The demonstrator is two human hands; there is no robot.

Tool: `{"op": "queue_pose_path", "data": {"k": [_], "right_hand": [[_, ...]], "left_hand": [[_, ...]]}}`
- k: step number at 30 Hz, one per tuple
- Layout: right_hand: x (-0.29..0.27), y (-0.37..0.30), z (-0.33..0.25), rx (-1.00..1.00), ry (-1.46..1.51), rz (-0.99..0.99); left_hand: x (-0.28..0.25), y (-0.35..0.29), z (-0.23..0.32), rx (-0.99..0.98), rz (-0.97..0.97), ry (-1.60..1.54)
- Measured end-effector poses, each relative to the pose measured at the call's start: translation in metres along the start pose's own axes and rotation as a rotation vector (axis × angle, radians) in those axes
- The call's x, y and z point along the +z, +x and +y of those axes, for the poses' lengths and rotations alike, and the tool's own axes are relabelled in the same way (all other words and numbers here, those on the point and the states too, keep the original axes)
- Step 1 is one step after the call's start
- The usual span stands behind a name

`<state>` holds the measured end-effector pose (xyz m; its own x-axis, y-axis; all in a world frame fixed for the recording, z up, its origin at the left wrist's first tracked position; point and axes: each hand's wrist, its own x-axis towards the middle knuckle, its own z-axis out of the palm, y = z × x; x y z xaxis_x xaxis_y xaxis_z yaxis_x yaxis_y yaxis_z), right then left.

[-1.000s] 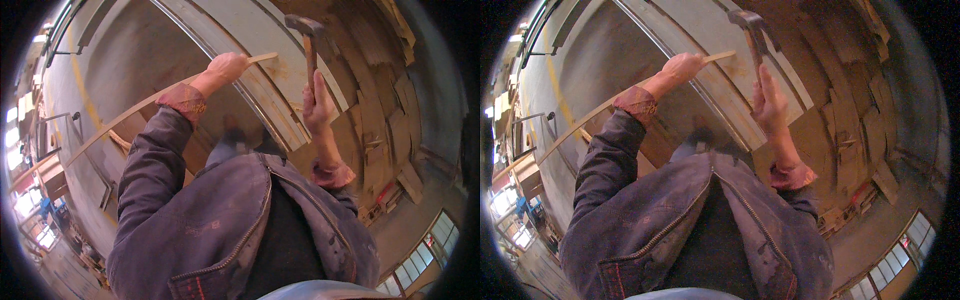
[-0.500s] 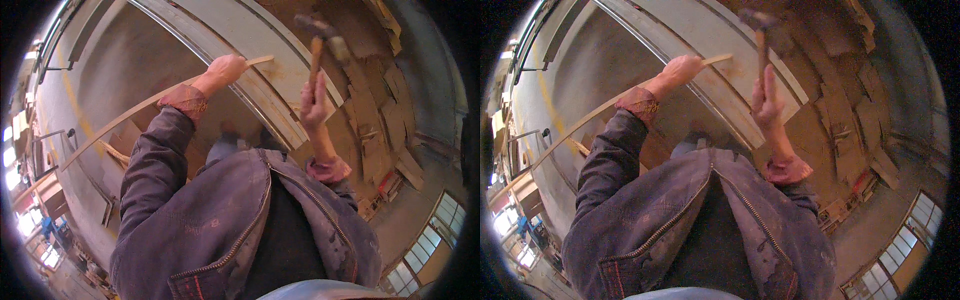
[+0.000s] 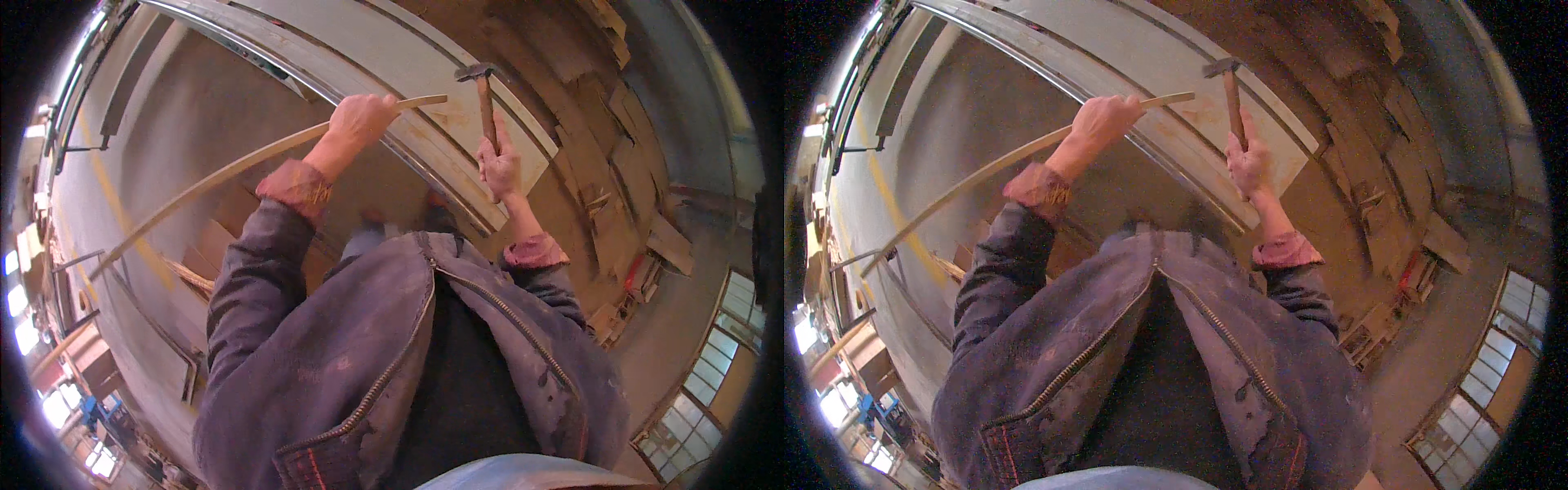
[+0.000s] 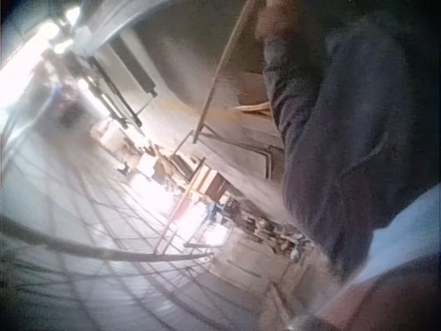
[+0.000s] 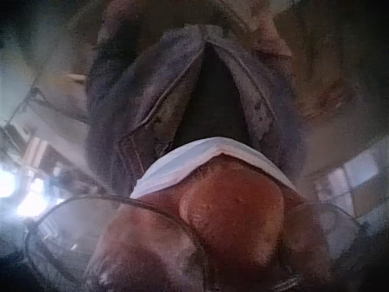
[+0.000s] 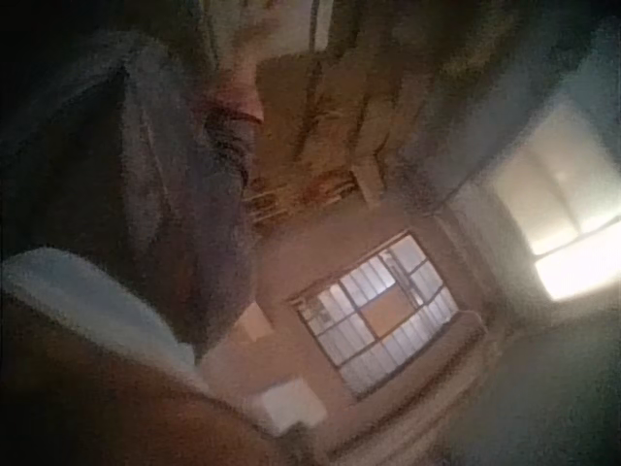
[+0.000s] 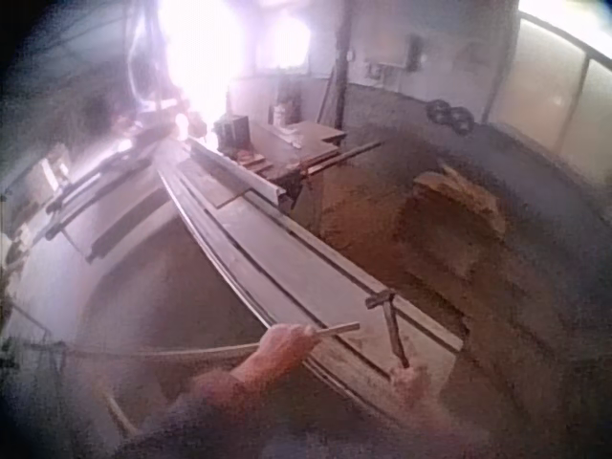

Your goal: The person assembles wooden parts by selecting pieces, applying glue, and joining them. They use a hammer to tap a small piece into place and align larger boards on a workbench.

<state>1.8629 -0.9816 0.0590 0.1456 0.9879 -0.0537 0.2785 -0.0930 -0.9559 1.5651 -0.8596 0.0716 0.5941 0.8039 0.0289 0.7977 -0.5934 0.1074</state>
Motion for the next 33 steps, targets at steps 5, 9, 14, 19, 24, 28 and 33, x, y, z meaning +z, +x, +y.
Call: {"op": "queue_pose_path", "data": {"k": [5,9,14,19,24,28,33], "right_hand": [[0.015,0.013,0.015,0.188,0.175,-0.036],[0.015,0.026,0.023,0.274,0.018,-0.075],[0.023,0.037,-0.05,-0.463,-0.612,0.054],[0.081,0.068,-0.148,-0.619,-0.038,-0.129],[0.14,0.122,-0.181,-0.75,-0.108,-0.277],[0.192,0.163,-0.196,-0.74,-0.187,-0.188],[0.261,0.22,-0.22,-0.844,-0.226,-0.037]], "left_hand": [[-0.053,-0.044,0.001,0.055,0.35,0.079],[-0.091,-0.071,0.004,0.067,0.527,0.033],[-0.127,-0.101,-0.004,0.023,0.553,0.039],[-0.139,-0.103,-0.034,0.039,0.597,0.011],[-0.143,-0.092,-0.085,-0.027,0.545,-0.008],[-0.155,-0.074,-0.143,-0.098,0.506,-0.053],[-0.17,-0.047,-0.209,-0.221,0.542,-0.007]]}}
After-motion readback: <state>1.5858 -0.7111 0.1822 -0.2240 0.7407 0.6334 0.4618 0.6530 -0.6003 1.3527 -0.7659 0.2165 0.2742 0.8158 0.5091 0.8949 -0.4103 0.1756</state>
